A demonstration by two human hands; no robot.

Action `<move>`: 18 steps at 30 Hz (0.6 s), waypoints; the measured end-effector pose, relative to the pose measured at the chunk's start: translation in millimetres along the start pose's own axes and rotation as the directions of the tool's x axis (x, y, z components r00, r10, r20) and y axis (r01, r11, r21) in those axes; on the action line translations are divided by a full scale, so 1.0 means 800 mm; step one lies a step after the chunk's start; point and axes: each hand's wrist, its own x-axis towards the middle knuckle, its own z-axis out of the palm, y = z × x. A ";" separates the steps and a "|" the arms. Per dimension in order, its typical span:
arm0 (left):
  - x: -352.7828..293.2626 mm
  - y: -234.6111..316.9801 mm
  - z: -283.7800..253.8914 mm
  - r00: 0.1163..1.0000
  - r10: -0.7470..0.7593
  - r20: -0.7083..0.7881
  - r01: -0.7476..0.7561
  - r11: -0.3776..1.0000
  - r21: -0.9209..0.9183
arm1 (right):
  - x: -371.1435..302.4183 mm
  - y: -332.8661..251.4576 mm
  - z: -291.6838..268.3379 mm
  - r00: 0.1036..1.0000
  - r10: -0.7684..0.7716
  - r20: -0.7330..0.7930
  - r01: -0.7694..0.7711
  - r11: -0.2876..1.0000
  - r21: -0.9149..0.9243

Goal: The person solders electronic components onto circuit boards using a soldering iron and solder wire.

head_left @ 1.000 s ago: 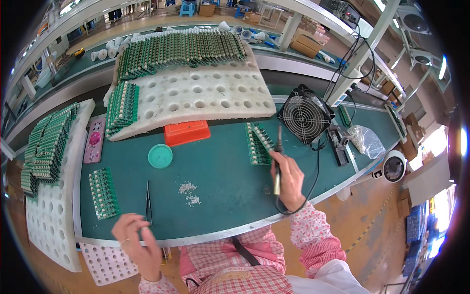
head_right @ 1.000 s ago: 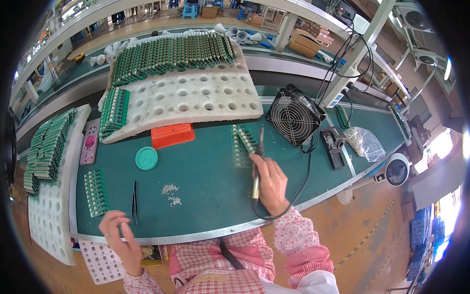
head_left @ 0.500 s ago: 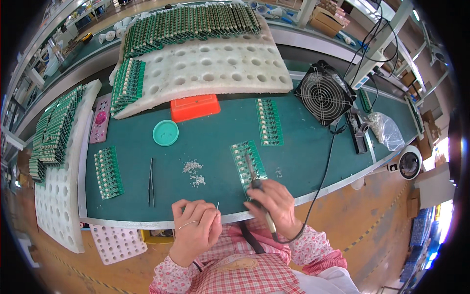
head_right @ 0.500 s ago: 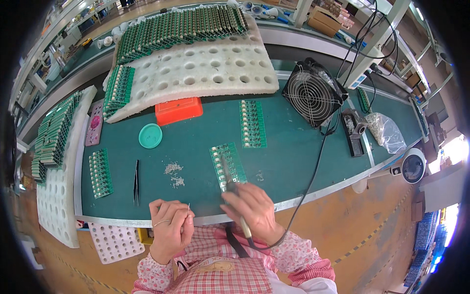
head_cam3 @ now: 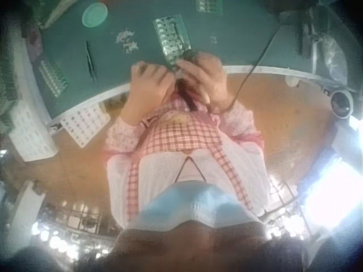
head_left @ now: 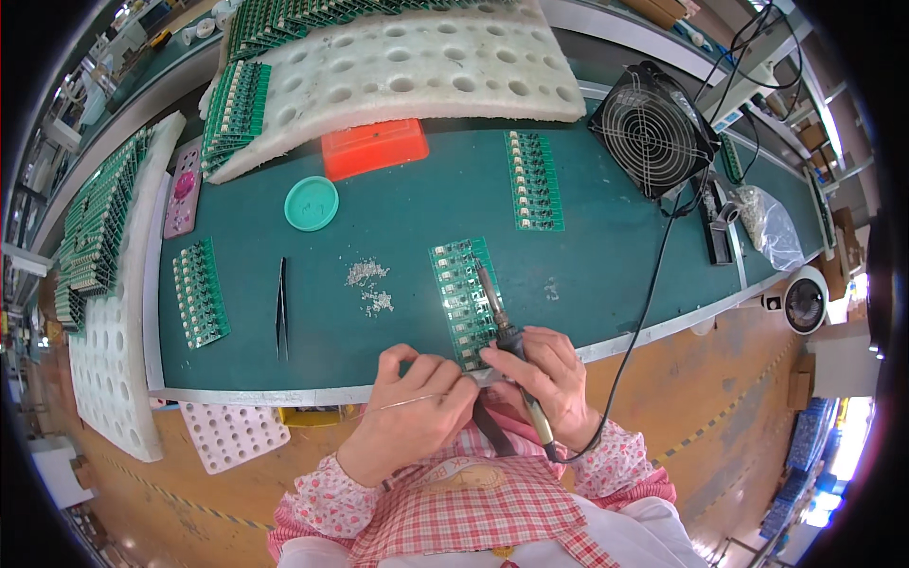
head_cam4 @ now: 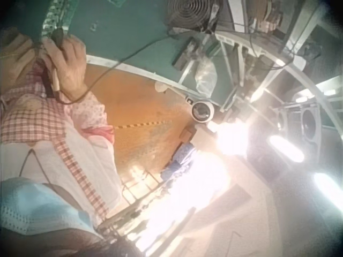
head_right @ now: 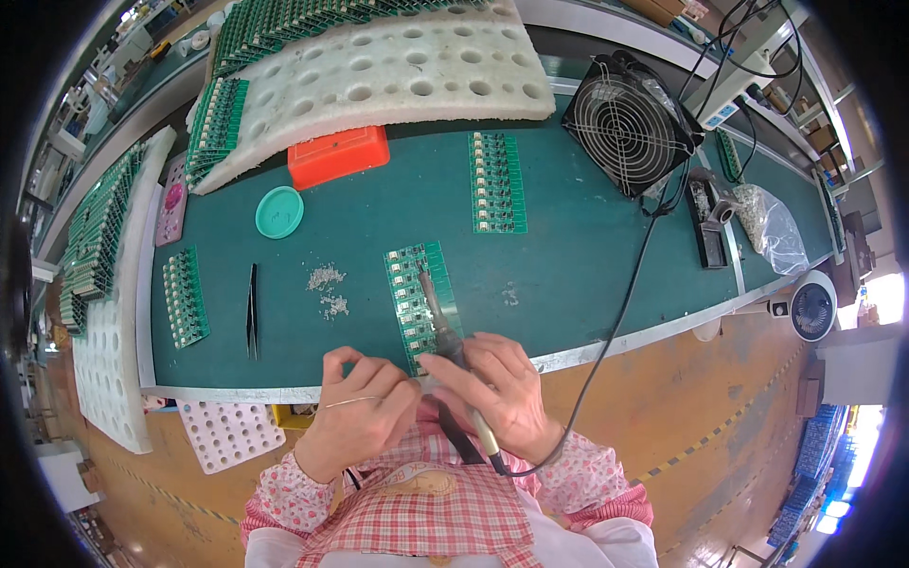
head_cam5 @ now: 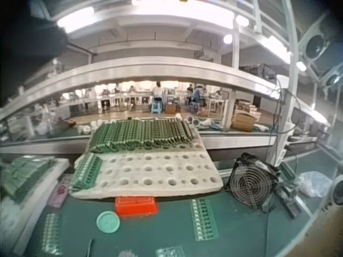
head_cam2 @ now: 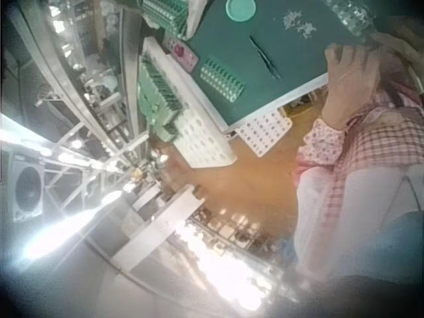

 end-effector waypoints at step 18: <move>-0.050 -0.075 -0.059 0.836 -0.486 -0.256 0.525 0.844 0.113 | 0.026 0.003 0.020 0.985 0.150 0.090 -0.143 0.987 -0.075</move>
